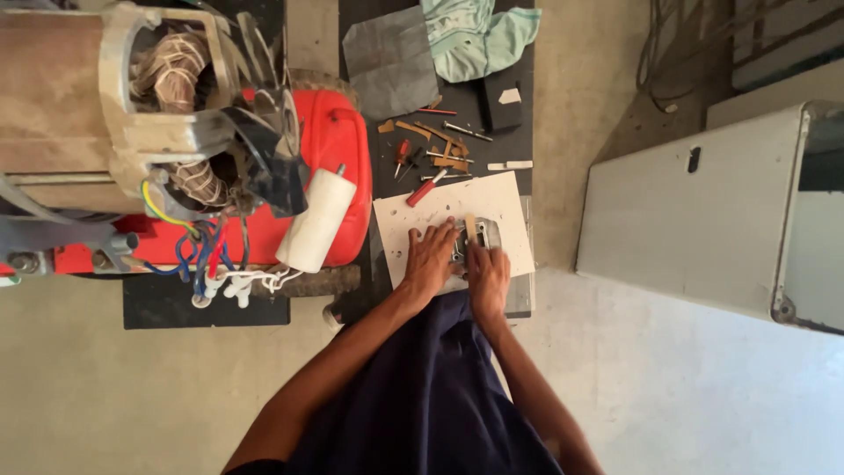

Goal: Repairing and assembling components of a motor and an air compressor on a workbench.

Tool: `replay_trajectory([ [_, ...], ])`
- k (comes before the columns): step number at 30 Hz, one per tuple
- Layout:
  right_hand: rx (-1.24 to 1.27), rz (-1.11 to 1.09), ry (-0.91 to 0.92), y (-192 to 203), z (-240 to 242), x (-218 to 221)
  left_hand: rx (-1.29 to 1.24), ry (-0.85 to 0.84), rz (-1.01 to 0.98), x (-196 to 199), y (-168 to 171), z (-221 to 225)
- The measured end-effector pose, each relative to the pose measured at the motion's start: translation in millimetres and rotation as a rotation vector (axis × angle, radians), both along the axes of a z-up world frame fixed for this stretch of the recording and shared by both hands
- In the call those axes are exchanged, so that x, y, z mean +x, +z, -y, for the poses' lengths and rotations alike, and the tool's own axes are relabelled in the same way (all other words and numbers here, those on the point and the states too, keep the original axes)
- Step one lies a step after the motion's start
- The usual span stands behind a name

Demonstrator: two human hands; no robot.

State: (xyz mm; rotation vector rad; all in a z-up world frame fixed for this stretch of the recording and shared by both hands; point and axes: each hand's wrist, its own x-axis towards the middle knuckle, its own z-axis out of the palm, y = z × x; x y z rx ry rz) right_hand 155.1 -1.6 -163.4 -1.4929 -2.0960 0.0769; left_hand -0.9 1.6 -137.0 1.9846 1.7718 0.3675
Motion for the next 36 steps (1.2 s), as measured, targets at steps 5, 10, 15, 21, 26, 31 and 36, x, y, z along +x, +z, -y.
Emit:
replay_trajectory([
  [5, 0.0, -0.045, 0.003, -1, -15, -9, -0.008, 0.004, -0.004, -2, 6, 3],
  [10, 0.035, -0.039, -0.003, 6, -22, -15, 0.008, 0.011, -0.016, 1, -9, 1],
  [15, -0.018, -0.002, 0.042, 2, 0, -2, -0.023, -0.001, -0.033, 2, 0, 0],
  [21, 0.122, 0.265, 0.156, 11, -27, -14, 0.033, -0.007, -0.069, -2, 5, -2],
  [26, 0.125, 0.191, 0.146, 10, -13, -5, 0.038, -0.007, -0.051, -2, 8, -4],
  [31, 0.186, 0.209, 0.11, -1, -30, -12, 0.029, 0.004, -0.069, -2, 14, 2],
  [36, 0.128, 0.219, 0.143, -10, 3, 14, -0.003, -0.008, -0.039, -2, 25, 1],
])
